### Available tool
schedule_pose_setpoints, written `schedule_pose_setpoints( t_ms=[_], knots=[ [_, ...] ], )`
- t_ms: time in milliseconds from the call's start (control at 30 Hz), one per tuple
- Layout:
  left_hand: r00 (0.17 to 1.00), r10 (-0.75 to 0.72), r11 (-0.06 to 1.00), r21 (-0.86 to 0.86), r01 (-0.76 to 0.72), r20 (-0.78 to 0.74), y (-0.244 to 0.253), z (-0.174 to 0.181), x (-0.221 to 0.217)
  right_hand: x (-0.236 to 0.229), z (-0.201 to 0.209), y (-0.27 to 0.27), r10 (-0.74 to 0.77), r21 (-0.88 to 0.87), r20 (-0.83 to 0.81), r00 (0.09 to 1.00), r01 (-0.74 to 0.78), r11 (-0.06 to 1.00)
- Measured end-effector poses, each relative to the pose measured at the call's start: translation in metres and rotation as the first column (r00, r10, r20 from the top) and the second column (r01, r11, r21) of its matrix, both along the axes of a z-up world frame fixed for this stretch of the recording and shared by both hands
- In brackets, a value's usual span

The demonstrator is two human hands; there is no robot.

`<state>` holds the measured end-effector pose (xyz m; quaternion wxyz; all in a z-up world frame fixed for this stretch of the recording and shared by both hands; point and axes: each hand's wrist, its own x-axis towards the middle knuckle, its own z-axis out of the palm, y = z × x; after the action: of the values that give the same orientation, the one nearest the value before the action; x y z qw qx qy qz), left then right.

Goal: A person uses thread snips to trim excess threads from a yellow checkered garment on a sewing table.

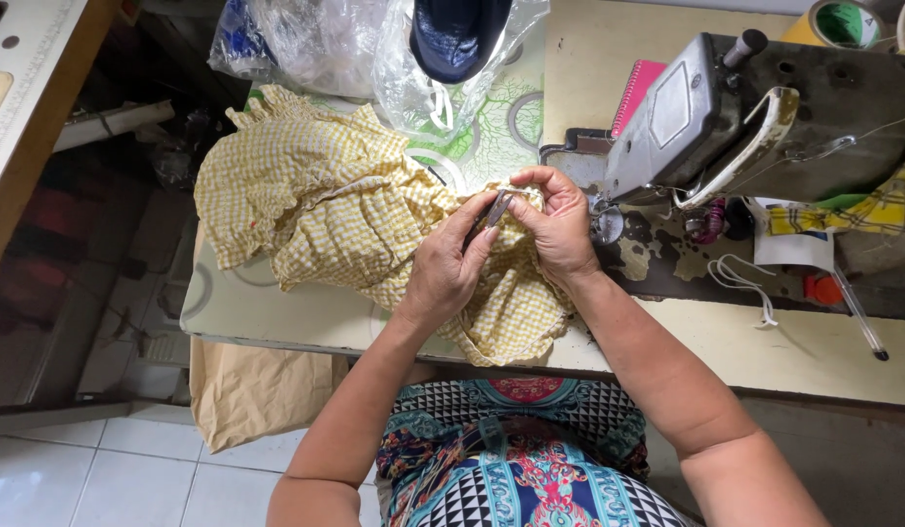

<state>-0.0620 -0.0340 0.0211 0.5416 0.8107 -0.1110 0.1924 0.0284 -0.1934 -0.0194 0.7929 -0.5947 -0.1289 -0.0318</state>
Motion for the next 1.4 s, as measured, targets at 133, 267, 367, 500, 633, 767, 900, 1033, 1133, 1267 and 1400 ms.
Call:
schedule_pose_setpoints(
  t_ms=[133,267,367,500,633,767,900,1033,1133,1267,1400],
  knots=[
    [1.0,0.009,1.0,0.0,-0.009,0.008,0.0,-0.003,0.0,0.0,-0.002,-0.001,0.017,0.013,-0.008,1.0,-0.017,1.0],
    [1.0,0.005,1.0,0.021,-0.006,0.009,0.0,-0.005,0.001,-0.001,-0.001,-0.001,0.03,0.029,-0.043,0.999,-0.028,0.999],
    [1.0,0.009,0.999,0.031,-0.009,0.01,-0.001,-0.003,0.0,-0.002,0.001,0.0,-0.016,0.005,-0.01,1.0,0.016,1.0],
    [1.0,0.014,1.0,0.013,-0.014,0.01,-0.003,0.003,-0.004,-0.007,0.007,0.002,-0.076,-0.042,0.067,0.995,0.079,0.996],
    [1.0,0.007,1.0,0.017,-0.007,0.0,-0.002,-0.001,-0.002,-0.009,0.007,0.004,-0.069,-0.036,0.069,0.995,0.072,0.997],
    [0.998,0.001,0.996,0.089,0.005,-0.067,-0.004,-0.003,-0.002,-0.015,0.012,0.005,-0.104,-0.125,0.14,0.985,0.122,0.985],
    [0.992,0.037,0.993,0.114,-0.023,-0.122,-0.005,-0.001,-0.002,-0.015,0.01,0.004,-0.108,-0.184,0.183,0.977,0.142,0.973],
    [0.984,0.085,0.988,0.144,-0.062,-0.157,-0.007,0.006,-0.002,-0.018,0.012,0.004,-0.105,-0.182,0.184,0.977,0.139,0.973],
    [0.971,0.101,0.988,0.137,-0.072,-0.217,-0.009,0.011,-0.005,-0.023,0.017,0.005,-0.11,-0.193,0.19,0.976,0.147,0.97],
    [0.961,0.134,0.984,0.146,-0.101,-0.242,-0.011,0.012,-0.007,-0.027,0.021,0.006,-0.118,-0.209,0.209,0.971,0.162,0.964],
    [0.951,0.149,0.985,0.123,-0.12,-0.269,-0.01,0.013,-0.012,-0.028,0.019,0.005,-0.104,-0.236,0.236,0.966,0.161,0.959]
  ],
)
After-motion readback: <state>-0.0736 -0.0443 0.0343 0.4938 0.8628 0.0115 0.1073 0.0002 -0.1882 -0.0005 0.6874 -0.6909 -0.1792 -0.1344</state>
